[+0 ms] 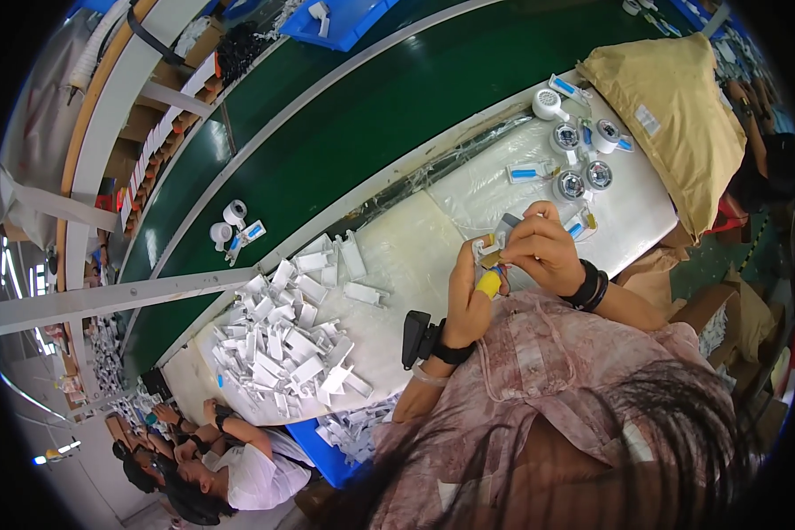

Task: The person picks up a battery and a plastic housing, inserts the battery into the housing, and presses them together by hand. They then attach a small white component to the assembly and place the unit onto the green conveyor belt, repeating the process.

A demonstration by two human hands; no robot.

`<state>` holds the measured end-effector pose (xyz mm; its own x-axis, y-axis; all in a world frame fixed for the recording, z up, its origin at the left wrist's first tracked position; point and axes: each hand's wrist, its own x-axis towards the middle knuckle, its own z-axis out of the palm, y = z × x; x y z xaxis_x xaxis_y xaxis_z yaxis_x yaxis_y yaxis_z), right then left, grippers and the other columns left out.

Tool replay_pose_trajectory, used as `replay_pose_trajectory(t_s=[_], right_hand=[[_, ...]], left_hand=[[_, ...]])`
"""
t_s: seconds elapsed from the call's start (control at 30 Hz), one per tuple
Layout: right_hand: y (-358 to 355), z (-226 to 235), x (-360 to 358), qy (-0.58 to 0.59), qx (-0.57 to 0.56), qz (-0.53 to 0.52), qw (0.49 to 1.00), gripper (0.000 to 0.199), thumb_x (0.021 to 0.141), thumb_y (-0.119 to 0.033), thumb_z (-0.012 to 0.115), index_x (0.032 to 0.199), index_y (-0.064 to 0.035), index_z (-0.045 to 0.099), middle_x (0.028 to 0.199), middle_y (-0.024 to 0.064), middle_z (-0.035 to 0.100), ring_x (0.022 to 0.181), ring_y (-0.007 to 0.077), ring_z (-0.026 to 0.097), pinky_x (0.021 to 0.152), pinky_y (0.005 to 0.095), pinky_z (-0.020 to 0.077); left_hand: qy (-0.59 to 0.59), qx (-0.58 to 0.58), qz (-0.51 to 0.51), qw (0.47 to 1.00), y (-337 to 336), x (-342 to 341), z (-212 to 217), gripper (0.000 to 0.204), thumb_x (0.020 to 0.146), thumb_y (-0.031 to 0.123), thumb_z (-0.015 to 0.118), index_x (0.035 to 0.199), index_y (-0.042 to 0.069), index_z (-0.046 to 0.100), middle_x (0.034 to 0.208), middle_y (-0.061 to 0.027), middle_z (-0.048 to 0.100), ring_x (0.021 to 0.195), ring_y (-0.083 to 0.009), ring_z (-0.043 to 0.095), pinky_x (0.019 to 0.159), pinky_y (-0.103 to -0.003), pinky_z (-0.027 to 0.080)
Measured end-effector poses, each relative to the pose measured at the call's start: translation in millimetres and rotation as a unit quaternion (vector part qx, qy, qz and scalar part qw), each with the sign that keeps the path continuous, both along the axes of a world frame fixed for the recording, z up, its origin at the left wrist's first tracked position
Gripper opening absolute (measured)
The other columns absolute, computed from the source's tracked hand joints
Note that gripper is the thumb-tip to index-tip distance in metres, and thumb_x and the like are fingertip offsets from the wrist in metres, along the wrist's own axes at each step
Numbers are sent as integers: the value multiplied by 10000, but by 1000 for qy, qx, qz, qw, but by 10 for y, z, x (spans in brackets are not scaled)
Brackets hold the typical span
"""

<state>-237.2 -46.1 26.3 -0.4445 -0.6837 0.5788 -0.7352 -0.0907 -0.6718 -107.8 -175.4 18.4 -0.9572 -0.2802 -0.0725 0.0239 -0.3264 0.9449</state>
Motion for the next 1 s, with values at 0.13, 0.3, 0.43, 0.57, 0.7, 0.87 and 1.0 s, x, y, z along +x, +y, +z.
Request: replay_pose_trajectory(t_s=[0.13,0.3,0.43,0.57,0.7,0.87,1.0], right_hand=[[21,46,14,10,6,4,1000,222,720,-70,768,910,-149,684,879,-22,626,861,173,547,876,358,362],[36,67,18,21,12,9,1000,223,721,-56,763,911,-140,680,871,-19,620,837,158,560,887,371,356],[31,78,25,22,13,12,1000,220,718,-54,764,904,-136,679,864,-19,618,836,155,565,893,376,354],[46,79,-4,17,22,17,999,216,719,-51,763,900,-133,678,857,-19,617,838,152,567,907,379,352],[51,84,-40,10,27,31,999,214,719,-25,757,889,-127,676,838,-16,618,818,148,575,934,398,349],[64,87,-8,17,37,24,999,204,725,-44,751,891,-132,670,856,-19,615,837,146,577,946,397,350],[56,80,41,14,34,19,999,207,728,-36,745,893,-129,664,850,-17,610,828,146,579,950,411,353]], left_hand=[[17,-18,21,999,49,7,3,379,929,58,487,1293,-15,408,930,-63,584,711,-93,530,639,-236,467],[30,-26,31,999,77,15,-44,351,968,89,473,1299,-7,407,921,-55,591,692,-82,528,622,-228,457],[20,-41,41,998,91,23,-55,338,972,80,466,1294,-8,417,891,-55,594,680,-82,528,614,-228,451],[3,-88,8,996,44,27,13,321,1009,141,457,1295,5,404,966,-62,573,747,-104,536,657,-240,461],[8,-118,8,993,41,7,-39,337,1011,152,455,1307,-3,409,960,-65,577,738,-94,530,656,-232,461],[11,-125,9,992,44,16,-76,345,1013,162,456,1315,-1,415,957,-66,579,733,-91,531,648,-230,463],[5,-129,19,992,53,64,-122,338,1014,153,456,1314,1,421,952,-60,583,728,-87,536,639,-231,465]])
